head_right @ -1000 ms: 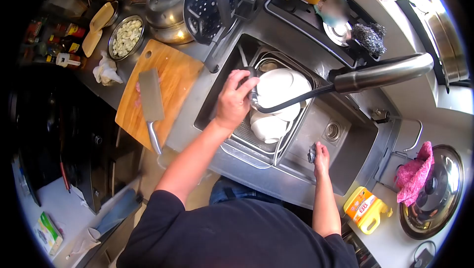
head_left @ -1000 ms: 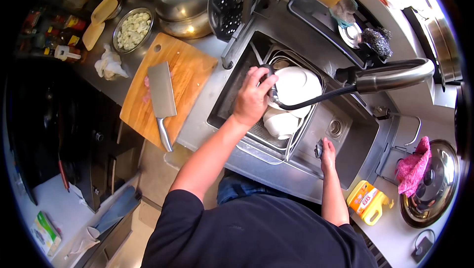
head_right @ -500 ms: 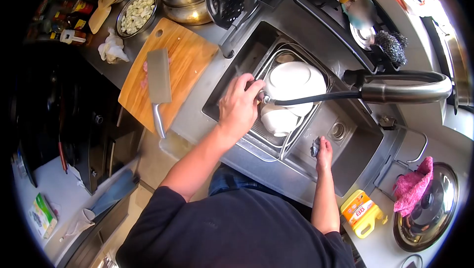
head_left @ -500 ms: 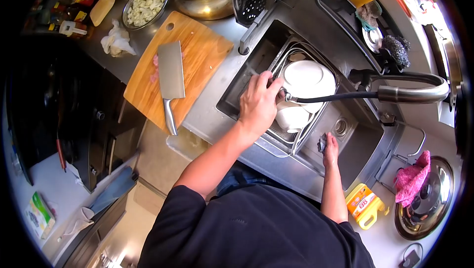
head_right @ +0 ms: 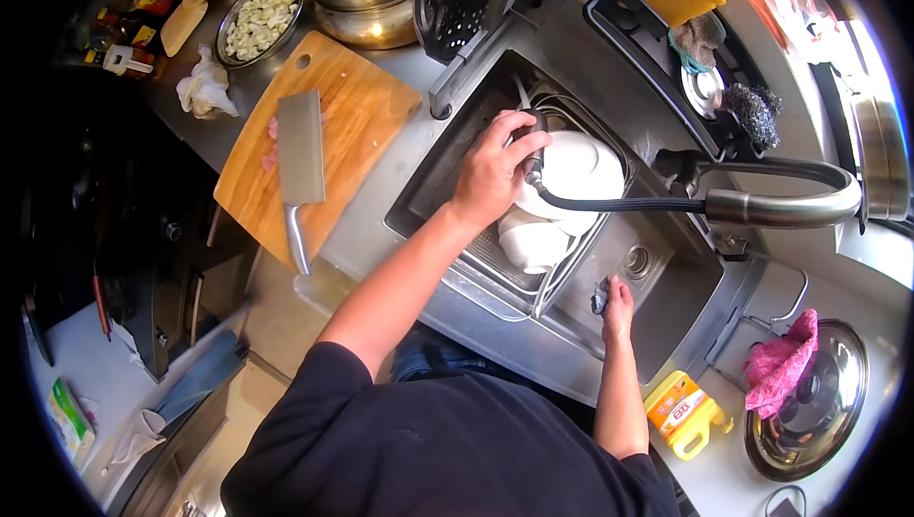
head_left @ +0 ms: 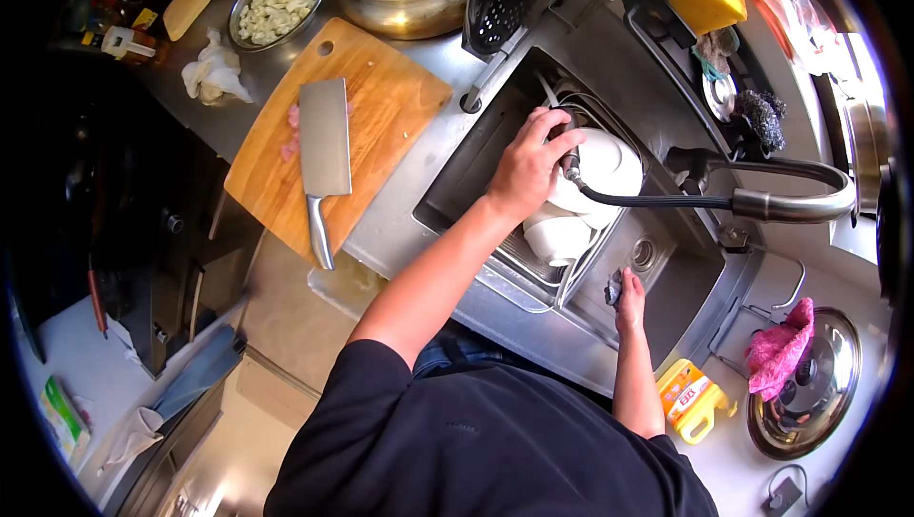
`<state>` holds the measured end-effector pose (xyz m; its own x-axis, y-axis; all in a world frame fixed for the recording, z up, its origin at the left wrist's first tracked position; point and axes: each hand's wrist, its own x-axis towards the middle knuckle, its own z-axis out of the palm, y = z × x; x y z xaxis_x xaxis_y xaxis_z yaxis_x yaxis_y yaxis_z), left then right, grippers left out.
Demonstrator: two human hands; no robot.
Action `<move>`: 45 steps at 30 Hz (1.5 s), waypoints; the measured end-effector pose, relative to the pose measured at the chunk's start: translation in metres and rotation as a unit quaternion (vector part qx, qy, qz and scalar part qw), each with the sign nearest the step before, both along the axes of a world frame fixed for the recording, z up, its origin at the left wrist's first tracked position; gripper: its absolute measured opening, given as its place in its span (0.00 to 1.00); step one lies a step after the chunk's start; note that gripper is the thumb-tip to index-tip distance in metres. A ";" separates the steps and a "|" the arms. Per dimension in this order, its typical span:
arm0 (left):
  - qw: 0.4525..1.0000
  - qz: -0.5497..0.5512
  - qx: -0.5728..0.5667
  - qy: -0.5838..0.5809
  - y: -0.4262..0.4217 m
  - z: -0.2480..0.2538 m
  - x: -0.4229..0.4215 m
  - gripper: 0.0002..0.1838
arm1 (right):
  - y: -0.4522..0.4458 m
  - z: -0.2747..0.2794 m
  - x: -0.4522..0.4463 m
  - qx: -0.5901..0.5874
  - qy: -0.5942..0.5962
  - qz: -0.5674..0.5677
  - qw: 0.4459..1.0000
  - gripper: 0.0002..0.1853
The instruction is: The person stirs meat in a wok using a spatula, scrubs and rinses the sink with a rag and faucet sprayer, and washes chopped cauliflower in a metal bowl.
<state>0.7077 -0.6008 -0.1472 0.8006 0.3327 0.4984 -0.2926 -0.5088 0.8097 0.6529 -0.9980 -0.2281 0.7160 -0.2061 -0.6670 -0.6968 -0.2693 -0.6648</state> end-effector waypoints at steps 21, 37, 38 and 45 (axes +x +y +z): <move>0.990 -0.100 -0.028 0.097 -0.001 0.011 0.006 0.25 | -0.015 -0.028 -0.013 -0.008 0.034 0.012 0.999 0.24; 0.900 -0.237 0.214 0.295 0.095 0.052 -0.005 0.25 | -0.016 -0.020 -0.026 0.015 0.029 -0.016 0.999 0.23; 0.898 -0.241 0.213 0.301 0.096 0.053 -0.012 0.26 | -0.017 -0.020 -0.025 0.016 0.027 -0.017 0.999 0.23; 0.854 -0.259 0.200 0.404 0.106 0.081 -0.036 0.27 | -0.017 -0.014 -0.028 0.013 0.038 -0.007 0.999 0.24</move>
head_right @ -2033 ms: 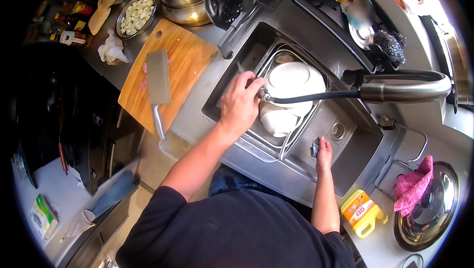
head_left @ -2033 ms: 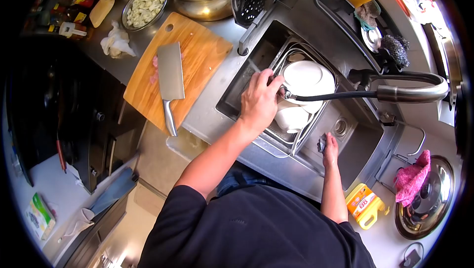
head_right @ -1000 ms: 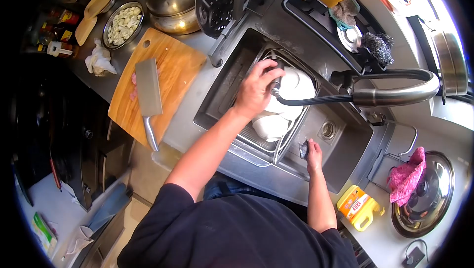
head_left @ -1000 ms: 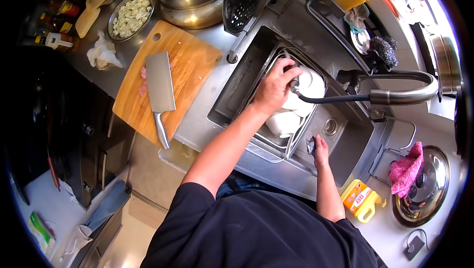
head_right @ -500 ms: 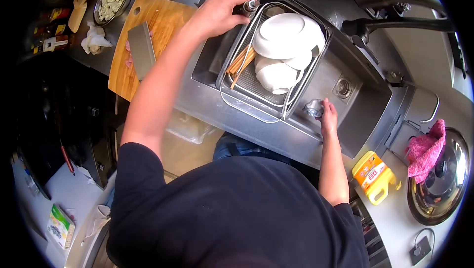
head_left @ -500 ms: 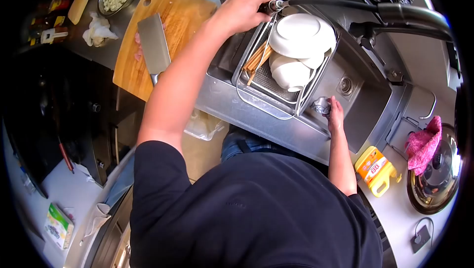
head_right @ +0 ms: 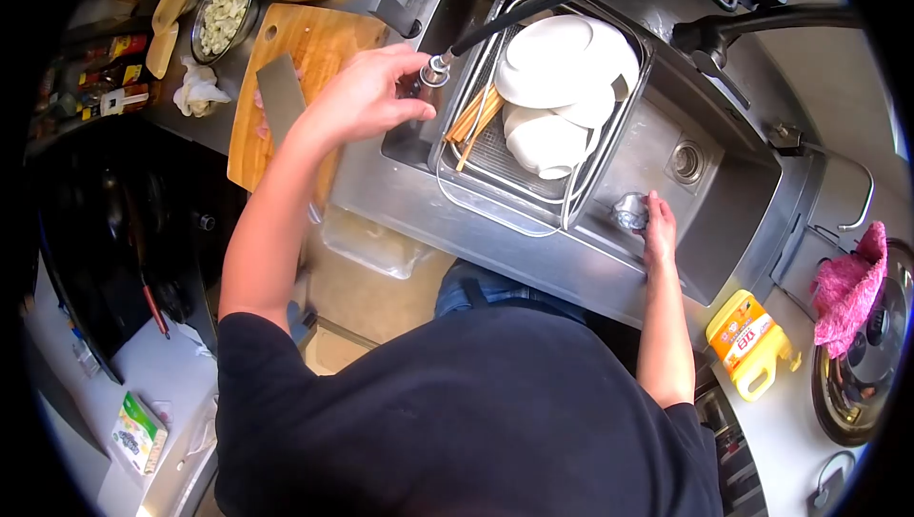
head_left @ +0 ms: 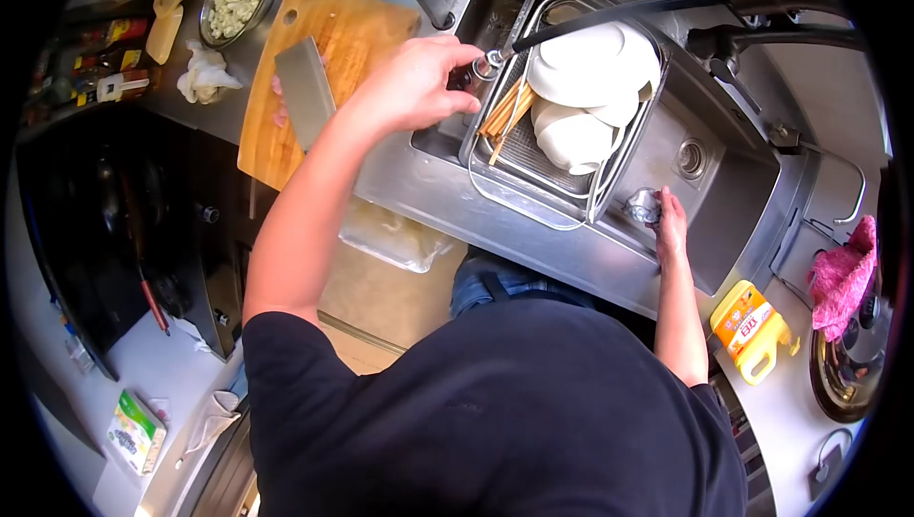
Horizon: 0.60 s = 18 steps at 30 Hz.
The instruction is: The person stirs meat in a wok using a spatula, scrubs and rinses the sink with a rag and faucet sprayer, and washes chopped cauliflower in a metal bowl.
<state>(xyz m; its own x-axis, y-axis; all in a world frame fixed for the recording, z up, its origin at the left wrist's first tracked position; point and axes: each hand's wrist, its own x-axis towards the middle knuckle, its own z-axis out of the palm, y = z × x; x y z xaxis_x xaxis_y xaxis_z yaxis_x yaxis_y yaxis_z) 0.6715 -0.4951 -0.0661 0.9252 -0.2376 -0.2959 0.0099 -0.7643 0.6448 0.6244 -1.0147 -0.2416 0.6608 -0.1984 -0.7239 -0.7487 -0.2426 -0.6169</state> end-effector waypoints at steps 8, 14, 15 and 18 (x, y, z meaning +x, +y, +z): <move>0.994 -0.029 -0.081 -0.063 -0.013 -0.038 -0.001 0.24 | 0.004 -0.002 0.001 0.004 0.008 0.016 1.000 0.21; 0.979 0.078 -0.191 -0.001 -0.009 -0.038 0.000 0.22 | 0.029 0.044 0.016 -0.074 0.013 0.131 0.989 0.14; 0.964 0.100 -0.248 0.008 -0.016 -0.037 -0.005 0.22 | 0.039 0.050 0.020 -0.071 -0.053 0.160 0.983 0.19; 0.916 0.186 -0.355 0.015 -0.046 -0.043 -0.023 0.22 | 0.067 0.047 0.042 -0.026 -0.106 0.155 0.982 0.26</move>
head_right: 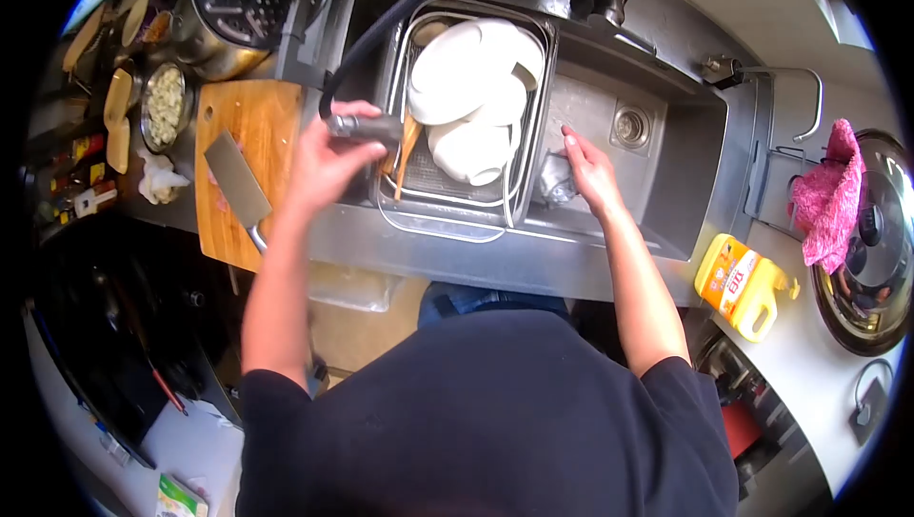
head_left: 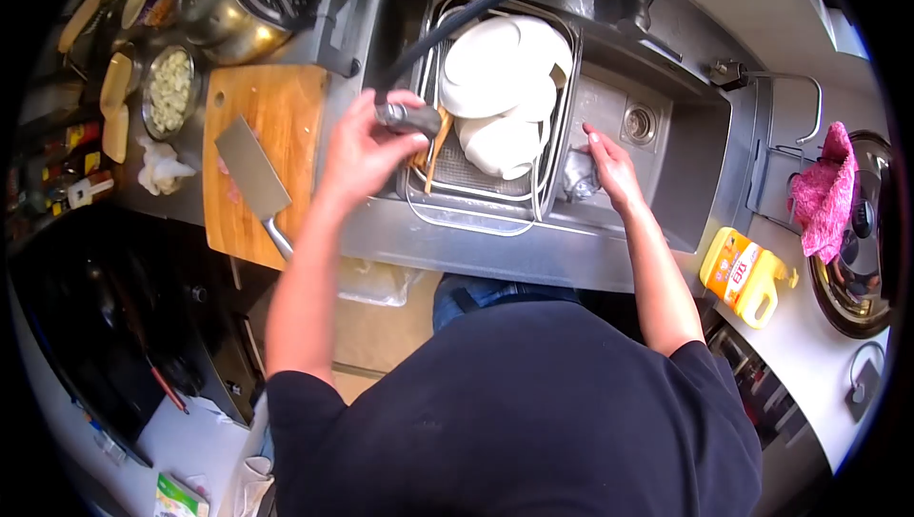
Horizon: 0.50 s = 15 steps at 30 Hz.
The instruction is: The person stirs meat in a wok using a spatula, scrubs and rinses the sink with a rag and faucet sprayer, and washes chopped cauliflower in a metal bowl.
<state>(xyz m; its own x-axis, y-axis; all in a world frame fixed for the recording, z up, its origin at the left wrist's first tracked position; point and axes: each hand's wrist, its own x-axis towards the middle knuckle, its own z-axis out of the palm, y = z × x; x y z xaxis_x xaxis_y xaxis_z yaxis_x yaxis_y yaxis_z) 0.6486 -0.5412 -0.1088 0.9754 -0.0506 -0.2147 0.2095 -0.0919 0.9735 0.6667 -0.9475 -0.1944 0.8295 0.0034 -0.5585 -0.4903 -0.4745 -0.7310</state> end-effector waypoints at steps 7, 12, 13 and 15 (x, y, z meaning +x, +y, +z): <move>0.994 0.100 -0.041 -0.032 -0.086 0.007 -0.044 0.24 | 0.027 -0.020 0.018 0.098 -0.009 0.026 0.995 0.26; 0.987 0.081 -0.134 -0.042 -0.134 0.013 -0.052 0.23 | 0.044 -0.029 0.016 0.131 -0.027 -0.001 0.991 0.25; 0.986 0.079 -0.146 -0.028 -0.141 0.015 -0.052 0.23 | 0.046 -0.038 0.017 0.127 -0.025 0.001 0.992 0.26; 0.987 0.078 -0.137 -0.024 -0.147 0.016 -0.049 0.23 | 0.055 -0.044 0.020 0.153 -0.019 0.003 0.988 0.27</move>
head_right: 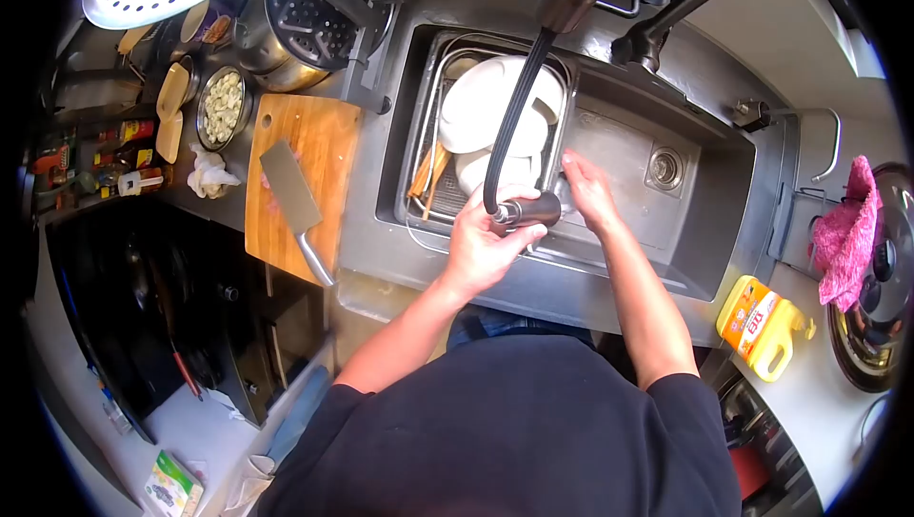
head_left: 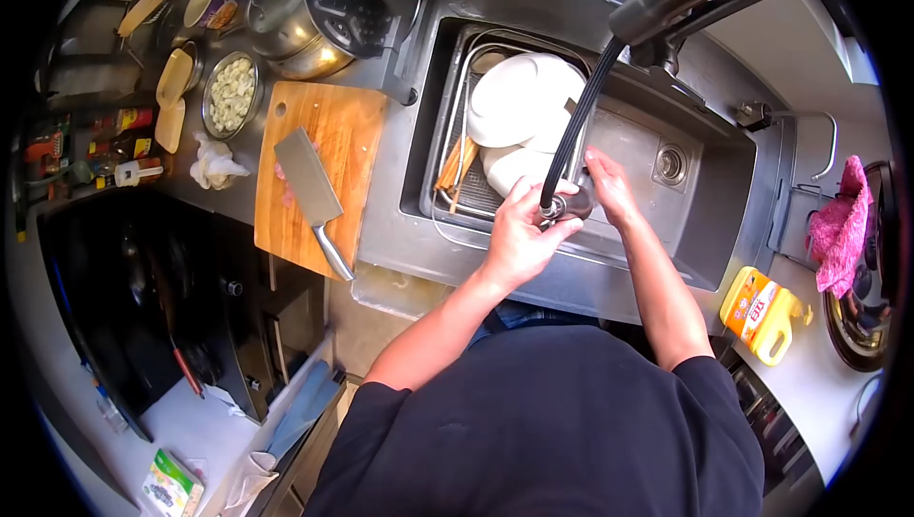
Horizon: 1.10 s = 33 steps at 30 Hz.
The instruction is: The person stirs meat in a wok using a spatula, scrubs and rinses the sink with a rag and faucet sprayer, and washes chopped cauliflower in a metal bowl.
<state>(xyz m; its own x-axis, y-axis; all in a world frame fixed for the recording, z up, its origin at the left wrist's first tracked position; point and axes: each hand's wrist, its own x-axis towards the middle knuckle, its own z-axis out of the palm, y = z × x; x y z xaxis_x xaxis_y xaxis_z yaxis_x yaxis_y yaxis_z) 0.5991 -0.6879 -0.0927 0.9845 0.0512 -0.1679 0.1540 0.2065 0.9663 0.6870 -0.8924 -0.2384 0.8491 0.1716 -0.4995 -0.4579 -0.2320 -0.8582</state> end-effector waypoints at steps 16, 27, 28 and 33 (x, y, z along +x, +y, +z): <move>0.991 0.016 0.133 0.004 -0.017 -0.015 -0.002 0.23 | -0.016 0.017 -0.005 -0.092 0.076 0.090 0.989 0.26; 0.954 -0.020 0.297 -0.031 -0.038 -0.017 -0.019 0.24 | -0.008 -0.072 -0.042 -0.012 -0.198 0.365 0.910 0.22; 0.954 -0.022 0.300 -0.019 -0.039 -0.016 -0.021 0.25 | 0.009 -0.073 -0.037 0.103 -0.178 0.365 0.908 0.20; 0.950 -0.014 0.312 -0.026 -0.045 -0.020 -0.018 0.25 | 0.110 -0.192 -0.034 -0.045 -0.224 0.533 0.815 0.21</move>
